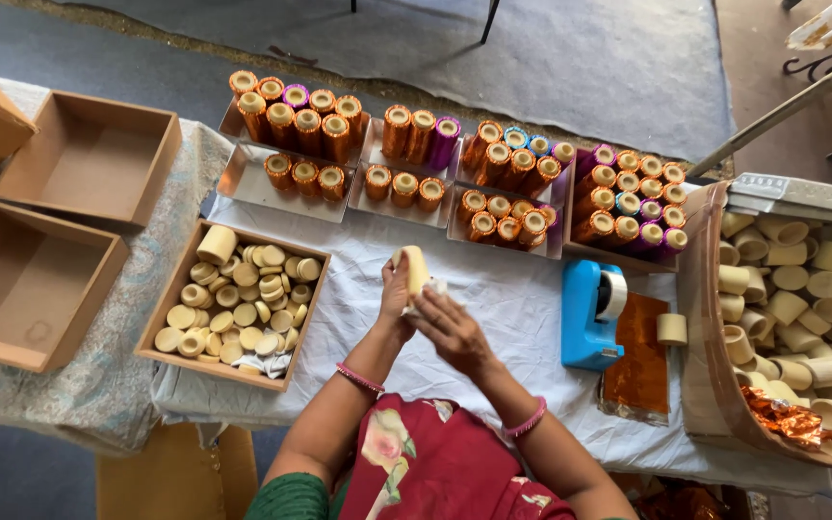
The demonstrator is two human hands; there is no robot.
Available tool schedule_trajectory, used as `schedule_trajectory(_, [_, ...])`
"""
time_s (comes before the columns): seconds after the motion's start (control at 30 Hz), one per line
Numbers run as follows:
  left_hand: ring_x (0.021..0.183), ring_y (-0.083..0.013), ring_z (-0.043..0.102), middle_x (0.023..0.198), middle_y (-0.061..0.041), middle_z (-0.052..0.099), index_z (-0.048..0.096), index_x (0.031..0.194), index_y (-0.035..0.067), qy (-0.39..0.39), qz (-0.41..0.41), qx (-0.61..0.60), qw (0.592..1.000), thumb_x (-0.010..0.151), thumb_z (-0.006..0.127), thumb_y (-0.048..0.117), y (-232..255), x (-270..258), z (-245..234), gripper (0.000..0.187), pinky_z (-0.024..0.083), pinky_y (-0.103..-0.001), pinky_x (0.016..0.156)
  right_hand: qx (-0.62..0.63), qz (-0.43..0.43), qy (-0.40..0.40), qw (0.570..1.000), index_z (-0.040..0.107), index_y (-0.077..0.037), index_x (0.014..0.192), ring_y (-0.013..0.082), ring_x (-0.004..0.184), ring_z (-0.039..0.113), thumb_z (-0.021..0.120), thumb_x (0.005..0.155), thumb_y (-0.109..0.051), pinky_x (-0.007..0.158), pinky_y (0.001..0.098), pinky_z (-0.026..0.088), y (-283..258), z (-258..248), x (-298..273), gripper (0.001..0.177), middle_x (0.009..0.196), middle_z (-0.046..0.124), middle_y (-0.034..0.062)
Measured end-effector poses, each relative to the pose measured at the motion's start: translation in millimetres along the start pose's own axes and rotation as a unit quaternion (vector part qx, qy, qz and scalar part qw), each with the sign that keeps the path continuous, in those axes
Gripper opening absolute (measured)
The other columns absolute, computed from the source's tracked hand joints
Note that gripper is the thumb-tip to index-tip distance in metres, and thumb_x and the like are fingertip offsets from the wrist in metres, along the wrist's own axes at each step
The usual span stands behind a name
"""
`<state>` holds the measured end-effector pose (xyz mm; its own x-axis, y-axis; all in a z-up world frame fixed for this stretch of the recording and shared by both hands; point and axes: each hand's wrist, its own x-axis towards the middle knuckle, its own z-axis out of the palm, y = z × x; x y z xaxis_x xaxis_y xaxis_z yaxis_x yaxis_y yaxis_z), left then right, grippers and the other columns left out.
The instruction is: The person uses a white cloth to wipe and polish a wooden cylinder by hand. The person handles several wooden cylinders, picking them up, wiping them thoroughly, and placing them back onto a tray.
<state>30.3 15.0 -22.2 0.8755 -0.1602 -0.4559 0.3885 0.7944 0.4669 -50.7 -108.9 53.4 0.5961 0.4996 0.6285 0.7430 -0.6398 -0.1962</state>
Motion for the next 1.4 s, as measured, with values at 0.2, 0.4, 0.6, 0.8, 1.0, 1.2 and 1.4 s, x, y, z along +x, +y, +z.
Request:
schedule_trajectory(0.2, [0.105, -0.0177, 0.062, 0.121, -0.007, 0.058, 0.041, 0.133, 0.018, -0.01, 0.032, 0.069, 0.997, 0.088, 0.075, 0.051, 8, -12, 15, 0.066, 0.058, -0.034, 0.086, 0.068, 0.187, 0.111, 0.974, 0.069, -0.006, 0.12, 0.0333, 0.108, 0.073, 0.075, 0.086, -0.005, 0.09, 0.0378, 0.061, 14, 6, -2, 0.035, 0.124, 0.072, 0.0155])
schedule_trajectory(0.4, [0.098, -0.0176, 0.063, 0.113, -0.007, 0.061, 0.039, 0.133, 0.017, -0.02, 0.098, 0.092, 0.991, 0.084, 0.077, 0.044, 13, -19, 17, 0.068, 0.056, -0.033, 0.08, 0.588, 0.526, 0.252, 0.56, 0.068, 0.0, 0.12, 0.0213, 0.086, 0.075, 0.062, 0.1, -0.006, 0.078, 0.035, 0.061, 38, 50, -37, 0.021, 0.105, 0.074, 0.0133])
schedule_trajectory(0.6, [0.103, -0.0229, 0.069, 0.119, -0.016, 0.063, 0.034, 0.129, 0.009, -0.097, 0.135, 0.277, 0.946, 0.082, 0.09, 0.034, 29, -32, 22, 0.078, 0.064, -0.037, 0.082, 0.527, 0.484, 0.238, 0.657, 0.065, 0.001, 0.129, 0.0203, 0.099, 0.071, 0.061, 0.088, 0.014, 0.086, 0.033, 0.061, 69, 32, -57, 0.043, 0.114, 0.072, 0.0128])
schedule_trajectory(0.8, [0.08, -0.0279, 0.068, 0.1, -0.014, 0.069, 0.057, 0.116, 0.013, 0.015, 0.017, 0.419, 0.908, 0.091, 0.066, 0.052, 10, -17, 9, 0.047, 0.056, -0.04, 0.065, -0.015, 0.126, 0.126, 0.984, 0.058, -0.008, 0.135, 0.0391, 0.13, 0.059, 0.06, 0.087, 0.006, 0.113, 0.0488, 0.046, 7, -22, 6, 0.05, 0.141, 0.06, 0.0204])
schedule_trajectory(1.0, [0.079, -0.0414, 0.067, 0.081, -0.018, 0.074, 0.063, 0.109, 0.014, -0.003, 0.192, 0.71, 0.678, 0.106, 0.043, 0.048, 21, -55, 42, 0.039, 0.048, -0.052, 0.068, -0.132, 0.214, 0.019, 0.968, 0.054, 0.003, 0.14, 0.0366, 0.113, 0.066, 0.07, 0.091, -0.019, 0.1, 0.0521, 0.05, 11, -3, 9, 0.057, 0.13, 0.065, 0.0223])
schedule_trajectory(1.2, [0.069, -0.0367, 0.068, 0.084, -0.012, 0.072, 0.062, 0.093, 0.011, -0.168, 0.349, 0.711, 0.586, 0.102, 0.048, 0.044, 44, -68, 47, 0.037, 0.052, -0.048, 0.06, 0.42, 0.415, -0.235, 0.772, 0.069, 0.001, 0.11, 0.0342, 0.085, 0.072, 0.091, 0.07, -0.028, 0.076, 0.0445, 0.06, 53, -6, -14, 0.055, 0.098, 0.076, 0.0209])
schedule_trajectory(1.4, [0.07, -0.0379, 0.069, 0.083, -0.014, 0.071, 0.061, 0.095, 0.01, -0.168, 0.351, 0.703, 0.595, 0.104, 0.044, 0.043, 30, -55, 31, 0.038, 0.052, -0.048, 0.062, 0.201, 0.399, -0.285, 0.848, 0.06, -0.011, 0.121, 0.0307, 0.093, 0.07, 0.093, 0.061, -0.027, 0.086, 0.0455, 0.057, 32, -21, 9, 0.07, 0.1, 0.071, 0.0108])
